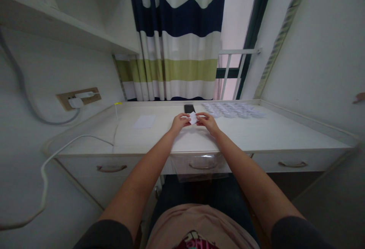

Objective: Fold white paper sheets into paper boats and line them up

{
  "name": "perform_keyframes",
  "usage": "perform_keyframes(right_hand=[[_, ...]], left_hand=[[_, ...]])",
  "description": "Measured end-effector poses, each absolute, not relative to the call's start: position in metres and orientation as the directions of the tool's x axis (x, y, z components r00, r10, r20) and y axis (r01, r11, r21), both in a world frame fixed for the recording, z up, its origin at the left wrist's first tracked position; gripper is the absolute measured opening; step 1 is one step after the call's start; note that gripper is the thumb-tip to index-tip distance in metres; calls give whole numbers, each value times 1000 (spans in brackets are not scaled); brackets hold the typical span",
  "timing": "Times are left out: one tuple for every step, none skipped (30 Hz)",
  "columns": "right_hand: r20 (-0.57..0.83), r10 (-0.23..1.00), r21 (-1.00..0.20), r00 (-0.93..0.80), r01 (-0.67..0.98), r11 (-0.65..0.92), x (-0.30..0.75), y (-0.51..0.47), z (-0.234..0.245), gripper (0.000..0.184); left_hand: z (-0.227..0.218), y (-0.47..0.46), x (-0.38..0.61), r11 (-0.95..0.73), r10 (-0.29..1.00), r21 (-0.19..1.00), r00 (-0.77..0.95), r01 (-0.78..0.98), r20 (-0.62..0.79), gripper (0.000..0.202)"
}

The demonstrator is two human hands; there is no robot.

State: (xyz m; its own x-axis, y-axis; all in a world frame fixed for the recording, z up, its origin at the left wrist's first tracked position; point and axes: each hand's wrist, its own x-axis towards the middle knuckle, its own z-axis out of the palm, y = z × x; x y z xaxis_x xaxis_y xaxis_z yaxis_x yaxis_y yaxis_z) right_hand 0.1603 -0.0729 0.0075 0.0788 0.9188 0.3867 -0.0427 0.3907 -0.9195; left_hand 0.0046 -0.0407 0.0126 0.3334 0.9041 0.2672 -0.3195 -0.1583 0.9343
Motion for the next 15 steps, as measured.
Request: perform_keyframes(right_hand=[[379,921,-923,88,-40,384,160,-73,7,38],[376,922,-924,93,-40,381,161,-72,7,39],[375,922,-924,95,-43,380,161,-72,7,39],[376,922,-923,97,-47,381,161,-72,7,39],[376,921,-923,99,-51,382,161,-71,7,39],[375,921,-923,102,-56,381,161,-71,7,39],[373,922,-923,104,-59,380,161,-70,7,39],[371,922,-923,105,-64,379,161,-70,7,39],[372,922,-923,105,-68,379,161,-69,7,39],[372,922,-922,103,-71,380,161,-69,7,39],[372,923,-922,102,-73,380,161,-69,7,39],[371,923,-922,99,-75,379,161,-69,7,39],[371,924,-923,96,-77,378,161,-69,7,39],[372,923,-922,94,-77,380,161,-69,7,40],[377,922,-921,92,-73,384,161,-69,7,40]], left_hand=[[12,-41,5,-170,899,935,339,-310,276,23],[12,-41,5,-176,896,936,344,-305,280,23],[12,-41,5,-177,895,936,346,-304,281,23],[13,-41,5,-175,896,936,344,-307,280,23],[13,-41,5,-172,897,934,342,-312,279,23],[14,-41,6,-169,900,933,336,-318,278,22],[14,-41,6,-166,902,931,331,-325,276,22],[15,-42,6,-163,904,930,327,-330,275,21],[15,-42,6,-162,906,928,322,-335,275,20],[16,-42,6,-164,907,926,318,-339,277,20],[16,-43,6,-167,907,925,315,-342,280,19],[16,-43,6,-169,906,924,316,-344,283,19],[17,-44,6,-169,904,923,319,-344,284,18],[16,-44,6,-166,903,924,322,-345,283,18],[16,-44,6,-157,904,925,326,-346,276,18]])
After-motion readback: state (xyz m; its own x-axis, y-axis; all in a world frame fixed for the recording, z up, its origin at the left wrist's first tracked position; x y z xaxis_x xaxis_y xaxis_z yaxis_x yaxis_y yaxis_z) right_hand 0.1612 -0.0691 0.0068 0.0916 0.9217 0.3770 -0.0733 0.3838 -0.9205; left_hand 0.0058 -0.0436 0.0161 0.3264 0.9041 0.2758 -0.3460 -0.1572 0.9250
